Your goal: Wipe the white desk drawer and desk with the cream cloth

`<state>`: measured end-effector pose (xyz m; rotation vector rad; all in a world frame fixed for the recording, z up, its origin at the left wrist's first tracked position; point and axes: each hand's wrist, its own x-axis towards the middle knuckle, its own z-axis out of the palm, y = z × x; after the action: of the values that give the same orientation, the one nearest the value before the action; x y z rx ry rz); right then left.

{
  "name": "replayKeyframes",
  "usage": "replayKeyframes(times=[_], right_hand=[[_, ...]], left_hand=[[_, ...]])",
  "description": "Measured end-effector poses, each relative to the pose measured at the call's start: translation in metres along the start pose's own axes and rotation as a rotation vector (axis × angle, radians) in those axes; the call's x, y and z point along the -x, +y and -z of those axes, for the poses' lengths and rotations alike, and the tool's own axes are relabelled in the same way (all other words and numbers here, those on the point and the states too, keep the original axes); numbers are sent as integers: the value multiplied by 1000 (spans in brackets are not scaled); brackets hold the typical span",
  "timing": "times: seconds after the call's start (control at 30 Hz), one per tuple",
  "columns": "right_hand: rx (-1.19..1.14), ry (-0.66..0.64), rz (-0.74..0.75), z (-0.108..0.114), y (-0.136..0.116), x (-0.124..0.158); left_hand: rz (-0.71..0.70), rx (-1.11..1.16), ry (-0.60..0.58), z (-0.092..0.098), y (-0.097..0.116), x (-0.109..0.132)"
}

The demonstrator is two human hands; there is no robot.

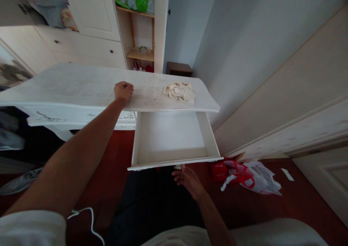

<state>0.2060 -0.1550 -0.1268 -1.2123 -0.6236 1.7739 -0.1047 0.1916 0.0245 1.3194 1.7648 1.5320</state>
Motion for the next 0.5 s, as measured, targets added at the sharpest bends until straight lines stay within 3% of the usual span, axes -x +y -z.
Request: replayKeyframes(times=[0.23, 0.5], right_hand=[[-157, 82, 92, -10, 10, -5], [-73, 100, 267, -27, -20, -1]], left_hand=[[5, 37, 8, -3, -4, -3], [3, 75, 21, -4, -9, -7]])
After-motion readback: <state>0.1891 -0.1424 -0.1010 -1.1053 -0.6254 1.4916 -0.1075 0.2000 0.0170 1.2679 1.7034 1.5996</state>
